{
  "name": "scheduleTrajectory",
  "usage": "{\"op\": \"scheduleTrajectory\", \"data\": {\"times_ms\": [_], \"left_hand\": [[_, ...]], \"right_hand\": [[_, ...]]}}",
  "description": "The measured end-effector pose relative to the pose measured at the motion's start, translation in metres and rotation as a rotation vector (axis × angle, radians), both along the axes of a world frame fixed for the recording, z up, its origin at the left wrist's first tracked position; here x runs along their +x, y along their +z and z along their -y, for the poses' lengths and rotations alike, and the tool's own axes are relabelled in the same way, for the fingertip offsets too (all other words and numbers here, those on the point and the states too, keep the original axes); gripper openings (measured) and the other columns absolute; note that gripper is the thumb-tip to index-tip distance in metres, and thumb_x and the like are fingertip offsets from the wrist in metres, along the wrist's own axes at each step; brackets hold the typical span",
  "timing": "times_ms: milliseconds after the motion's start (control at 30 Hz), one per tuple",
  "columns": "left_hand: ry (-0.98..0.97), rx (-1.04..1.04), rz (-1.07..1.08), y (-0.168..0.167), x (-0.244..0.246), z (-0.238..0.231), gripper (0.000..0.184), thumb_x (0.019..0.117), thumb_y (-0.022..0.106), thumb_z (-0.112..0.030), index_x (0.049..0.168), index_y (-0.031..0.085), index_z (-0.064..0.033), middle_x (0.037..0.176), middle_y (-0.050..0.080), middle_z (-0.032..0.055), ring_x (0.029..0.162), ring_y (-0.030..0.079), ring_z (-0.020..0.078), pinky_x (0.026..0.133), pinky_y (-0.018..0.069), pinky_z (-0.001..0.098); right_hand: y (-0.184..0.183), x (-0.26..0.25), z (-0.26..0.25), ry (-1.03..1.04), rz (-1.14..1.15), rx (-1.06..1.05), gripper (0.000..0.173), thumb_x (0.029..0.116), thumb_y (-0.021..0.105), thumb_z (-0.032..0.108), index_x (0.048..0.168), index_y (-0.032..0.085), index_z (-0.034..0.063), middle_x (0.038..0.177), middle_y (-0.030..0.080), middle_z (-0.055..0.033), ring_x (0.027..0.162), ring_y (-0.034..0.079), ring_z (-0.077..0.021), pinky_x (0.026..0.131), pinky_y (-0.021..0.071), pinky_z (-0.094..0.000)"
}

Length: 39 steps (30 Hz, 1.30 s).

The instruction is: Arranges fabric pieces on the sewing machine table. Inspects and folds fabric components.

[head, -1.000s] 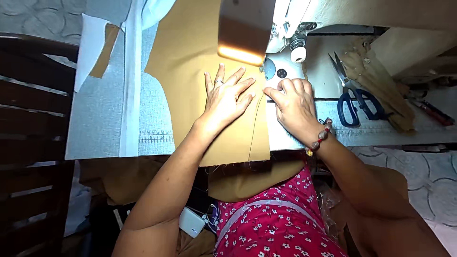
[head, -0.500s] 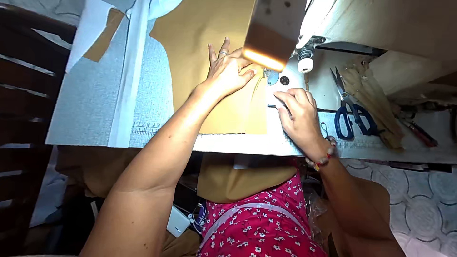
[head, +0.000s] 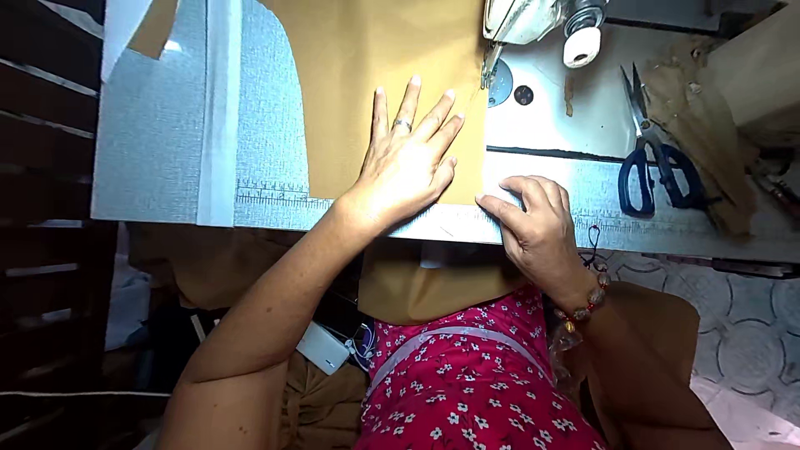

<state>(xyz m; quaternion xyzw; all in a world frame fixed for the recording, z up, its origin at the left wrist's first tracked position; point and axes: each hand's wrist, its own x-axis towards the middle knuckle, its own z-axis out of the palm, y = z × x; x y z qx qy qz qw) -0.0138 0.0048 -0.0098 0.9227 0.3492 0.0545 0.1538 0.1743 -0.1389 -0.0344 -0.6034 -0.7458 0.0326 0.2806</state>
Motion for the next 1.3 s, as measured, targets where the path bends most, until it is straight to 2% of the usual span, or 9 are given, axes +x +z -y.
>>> {"op": "scheduleTrajectory", "data": {"times_ms": [67, 167, 433, 567, 667, 800, 967, 1067, 1300], "left_hand": [[0.005, 0.011, -0.009, -0.005, 0.0, 0.006, 0.06, 0.1074, 0.025, -0.038, 0.159, 0.039, -0.0117, 0.169, 0.029, 0.0082, 0.157, 0.013, 0.0422, 0.117, -0.0022, 0.0767], [0.009, 0.033, -0.018, -0.012, 0.001, 0.008, 0.067, 0.1072, 0.024, -0.049, 0.162, 0.031, -0.0121, 0.17, 0.026, 0.0092, 0.158, 0.014, 0.0392, 0.118, 0.0001, 0.0751], [0.026, 0.031, -0.047, -0.012, 0.006, 0.0, 0.069, 0.1065, 0.025, -0.051, 0.163, 0.03, -0.0122, 0.17, 0.024, 0.0088, 0.158, 0.014, 0.039, 0.119, 0.0019, 0.0729], [0.029, 0.02, -0.06, -0.011, 0.009, -0.007, 0.07, 0.1062, 0.026, -0.052, 0.163, 0.029, -0.0122, 0.171, 0.023, 0.0086, 0.158, 0.011, 0.0396, 0.119, -0.0003, 0.0729], [0.024, 0.005, -0.073, -0.01, 0.011, -0.015, 0.077, 0.1038, 0.027, -0.061, 0.163, 0.028, -0.012, 0.171, 0.022, 0.0091, 0.158, 0.011, 0.0403, 0.119, -0.0004, 0.0732], [0.027, -0.012, -0.071, -0.009, 0.014, -0.026, 0.083, 0.1011, 0.031, -0.067, 0.163, 0.028, -0.0114, 0.171, 0.022, 0.0102, 0.158, 0.01, 0.0402, 0.118, -0.0008, 0.0735], [0.036, -0.037, -0.1, -0.006, 0.022, -0.042, 0.085, 0.1009, 0.031, -0.068, 0.164, 0.025, -0.0104, 0.171, 0.02, 0.0107, 0.159, 0.005, 0.0411, 0.118, -0.0034, 0.0733], [0.034, -0.039, -0.096, -0.007, 0.026, -0.052, 0.085, 0.1008, 0.033, -0.067, 0.164, 0.026, -0.0112, 0.171, 0.022, 0.0115, 0.158, 0.007, 0.0415, 0.118, -0.0032, 0.0737], [0.016, -0.057, -0.067, -0.004, 0.032, -0.077, 0.086, 0.1002, 0.035, -0.067, 0.164, 0.024, -0.0116, 0.172, 0.019, 0.0103, 0.159, 0.005, 0.0412, 0.117, -0.0038, 0.0745]], "right_hand": [[0.0, 0.0, 0.0, -0.001, 0.004, 0.004, 0.033, 0.0921, 0.057, 0.006, 0.115, 0.079, 0.0162, 0.117, 0.069, -0.0205, 0.114, 0.062, -0.0419, 0.096, 0.046, -0.0548], [0.0, 0.001, -0.003, 0.002, 0.001, 0.035, 0.033, 0.0911, 0.057, 0.006, 0.112, 0.08, 0.0161, 0.114, 0.07, -0.0204, 0.111, 0.063, -0.0412, 0.096, 0.0461, -0.0547], [0.001, 0.002, -0.015, -0.011, 0.014, 0.055, 0.03, 0.0888, 0.058, 0.003, 0.105, 0.081, 0.0144, 0.11, 0.07, -0.0199, 0.111, 0.063, -0.0422, 0.097, 0.0464, -0.0552], [0.003, 0.002, -0.022, -0.025, 0.037, 0.053, 0.03, 0.0881, 0.057, 0.001, 0.104, 0.08, 0.0127, 0.108, 0.071, -0.0193, 0.112, 0.063, -0.042, 0.098, 0.0461, -0.0554], [0.005, 0.001, -0.028, -0.042, 0.043, 0.043, 0.03, 0.0875, 0.058, -0.001, 0.104, 0.08, 0.0112, 0.108, 0.071, -0.0201, 0.113, 0.063, -0.0432, 0.099, 0.0456, -0.0564], [0.005, 0.004, -0.036, -0.051, 0.037, 0.029, 0.031, 0.0874, 0.059, -0.001, 0.106, 0.08, 0.0122, 0.107, 0.07, -0.0195, 0.109, 0.063, -0.0422, 0.094, 0.047, -0.0543], [0.014, 0.008, -0.047, -0.051, 0.033, -0.031, 0.032, 0.0874, 0.06, -0.005, 0.11, 0.079, 0.0082, 0.109, 0.067, -0.0234, 0.108, 0.061, -0.0442, 0.09, 0.0462, -0.0555], [0.007, 0.013, -0.06, -0.077, 0.066, -0.005, 0.035, 0.0897, 0.057, -0.003, 0.11, 0.08, 0.0133, 0.104, 0.068, -0.0203, 0.102, 0.063, -0.0404, 0.085, 0.0479, -0.0505], [0.008, 0.02, -0.083, -0.103, 0.081, -0.011, 0.038, 0.0905, 0.057, -0.002, 0.113, 0.08, 0.0172, 0.104, 0.068, -0.0195, 0.099, 0.062, -0.0391, 0.082, 0.0468, -0.0505]]}}
